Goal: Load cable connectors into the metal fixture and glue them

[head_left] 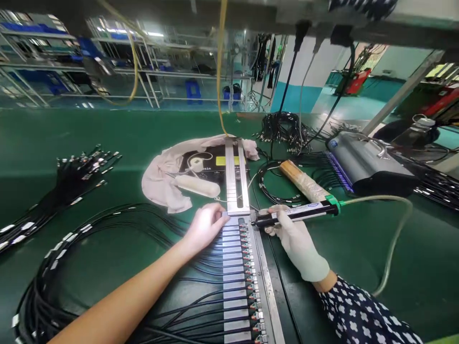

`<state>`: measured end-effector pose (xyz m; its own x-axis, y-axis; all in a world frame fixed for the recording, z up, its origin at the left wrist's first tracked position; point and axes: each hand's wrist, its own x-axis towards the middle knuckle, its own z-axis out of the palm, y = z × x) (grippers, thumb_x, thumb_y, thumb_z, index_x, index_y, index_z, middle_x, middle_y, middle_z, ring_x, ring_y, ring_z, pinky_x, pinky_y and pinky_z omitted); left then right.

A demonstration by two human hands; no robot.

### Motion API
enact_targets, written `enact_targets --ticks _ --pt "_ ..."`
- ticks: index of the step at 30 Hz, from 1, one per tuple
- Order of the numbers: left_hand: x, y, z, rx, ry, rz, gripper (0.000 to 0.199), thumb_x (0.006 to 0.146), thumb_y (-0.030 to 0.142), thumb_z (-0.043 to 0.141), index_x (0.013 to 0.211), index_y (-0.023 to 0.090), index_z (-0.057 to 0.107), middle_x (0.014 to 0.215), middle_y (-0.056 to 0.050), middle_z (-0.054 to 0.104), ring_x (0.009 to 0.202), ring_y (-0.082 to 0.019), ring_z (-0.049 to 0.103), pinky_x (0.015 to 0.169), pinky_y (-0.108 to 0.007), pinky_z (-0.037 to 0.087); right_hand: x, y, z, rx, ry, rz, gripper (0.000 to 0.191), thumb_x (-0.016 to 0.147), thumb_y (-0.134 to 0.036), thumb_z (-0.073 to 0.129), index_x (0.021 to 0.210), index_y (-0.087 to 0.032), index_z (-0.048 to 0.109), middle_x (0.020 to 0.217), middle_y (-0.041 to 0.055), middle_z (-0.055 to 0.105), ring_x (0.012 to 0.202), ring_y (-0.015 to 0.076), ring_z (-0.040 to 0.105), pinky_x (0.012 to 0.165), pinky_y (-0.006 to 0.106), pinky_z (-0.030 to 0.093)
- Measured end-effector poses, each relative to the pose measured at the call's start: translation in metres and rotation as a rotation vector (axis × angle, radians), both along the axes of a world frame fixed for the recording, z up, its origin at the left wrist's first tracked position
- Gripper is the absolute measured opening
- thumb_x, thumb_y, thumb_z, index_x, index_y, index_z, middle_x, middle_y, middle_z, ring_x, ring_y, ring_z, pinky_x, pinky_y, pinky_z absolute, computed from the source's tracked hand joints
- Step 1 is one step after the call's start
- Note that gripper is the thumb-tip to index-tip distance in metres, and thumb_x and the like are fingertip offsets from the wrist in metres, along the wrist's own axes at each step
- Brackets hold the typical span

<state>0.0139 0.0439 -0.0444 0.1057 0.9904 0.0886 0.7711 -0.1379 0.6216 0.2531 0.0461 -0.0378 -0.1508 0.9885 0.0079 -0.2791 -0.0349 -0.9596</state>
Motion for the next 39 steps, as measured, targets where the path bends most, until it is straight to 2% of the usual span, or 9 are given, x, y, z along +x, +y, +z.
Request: enact_targets --ticks 2,4,6,7,9,13,19,32,39 --pt "0.001 -0.002 0.002 0.002 -0.006 -0.004 0.018 0.09 0.036 0.055 0.085 0.019 0.059 0.078 -0.001 0.058 0.08 -0.02 0.055 0.071 -0.032 0.041 0.003 0.004 -0.002 0.034 -0.049 0.001 0.031 0.08 -0.046 0.075 0.091 -0.018 0.066 0.086 0.0051 0.07 0.061 0.0158 0.061 0.056 0.028 0.051" --pt "0.001 -0.004 0.003 -0.003 -0.009 -0.007 0.019 0.091 0.037 0.052 0.087 0.019 0.059 0.079 -0.001 0.058 0.081 -0.021 0.054 0.073 -0.033 0.04 0.005 0.004 -0.002 0.11 -0.125 -0.016 0.018 0.078 -0.033 0.076 0.088 -0.02 0.067 0.091 0.0046 0.071 0.075 0.0189 0.066 0.069 0.031 0.055" --pt "0.002 -0.005 0.003 -0.016 -0.013 -0.01 0.02 0.092 0.038 0.051 0.089 0.02 0.059 0.079 -0.001 0.058 0.079 -0.021 0.053 0.074 -0.034 0.04 0.007 0.001 0.001 0.265 -0.27 -0.028 0.011 0.078 -0.018 0.071 0.088 -0.022 0.068 0.098 0.0032 0.072 0.091 0.0208 0.067 0.084 0.034 0.054" --pt "0.001 -0.005 0.003 -0.023 -0.015 -0.011 0.021 0.093 0.039 0.05 0.09 0.02 0.059 0.078 -0.001 0.057 0.079 -0.021 0.053 0.075 -0.034 0.039 0.007 -0.001 0.003 0.36 -0.351 -0.027 0.016 0.078 -0.012 0.067 0.088 -0.024 0.068 0.1 0.0024 0.072 0.095 0.0206 0.068 0.088 0.034 0.054" --pt "0.001 -0.005 0.002 -0.04 -0.023 -0.011 0.023 0.094 0.04 0.048 0.092 0.02 0.059 0.078 0.0 0.056 0.078 -0.02 0.053 0.075 -0.034 0.04 0.008 -0.005 0.007 0.532 -0.467 -0.006 0.026 0.075 -0.004 0.063 0.091 -0.024 0.067 0.101 0.0021 0.073 0.095 0.0204 0.069 0.089 0.034 0.055" --pt "-0.001 -0.006 0.001 -0.051 -0.03 -0.018 0.024 0.096 0.04 0.046 0.097 0.021 0.06 0.081 0.0 0.054 0.08 -0.02 0.053 0.075 -0.032 0.041 0.009 -0.007 0.011 0.684 -0.486 0.029 0.031 0.073 -0.005 0.066 0.098 -0.023 0.065 0.101 0.0049 0.073 0.093 0.0225 0.071 0.082 0.035 0.058" --pt "-0.002 -0.007 0.001 -0.031 -0.016 -0.026 0.025 0.097 0.041 0.045 0.1 0.021 0.059 0.083 0.0 0.053 0.084 -0.02 0.052 0.08 -0.034 0.039 0.012 -0.006 0.006 0.68 -0.558 0.052 0.03 0.074 -0.011 0.069 0.1 -0.024 0.065 0.105 0.0063 0.073 0.095 0.0249 0.07 0.082 0.039 0.058" --pt "0.0 -0.006 0.006 -0.048 -0.05 -0.021 0.023 0.095 0.04 0.05 0.091 0.021 0.06 0.078 0.001 0.053 0.078 -0.019 0.05 0.076 -0.035 0.037 0.007 0.0 0.01 0.723 -0.537 0.035 0.032 0.069 -0.006 0.068 0.099 -0.019 0.066 0.103 0.007 0.073 0.093 0.0231 0.071 0.081 0.035 0.06" --pt "0.0 -0.004 0.006 -0.041 -0.044 -0.023 0.024 0.095 0.042 0.05 0.093 0.021 0.061 0.078 0.001 0.054 0.078 -0.019 0.05 0.074 -0.035 0.037 0.006 0.0 0.011 0.725 -0.531 0.022 0.031 0.067 -0.003 0.066 0.095 -0.017 0.066 0.101 0.0066 0.074 0.09 0.0212 0.072 0.08 0.032 0.061"
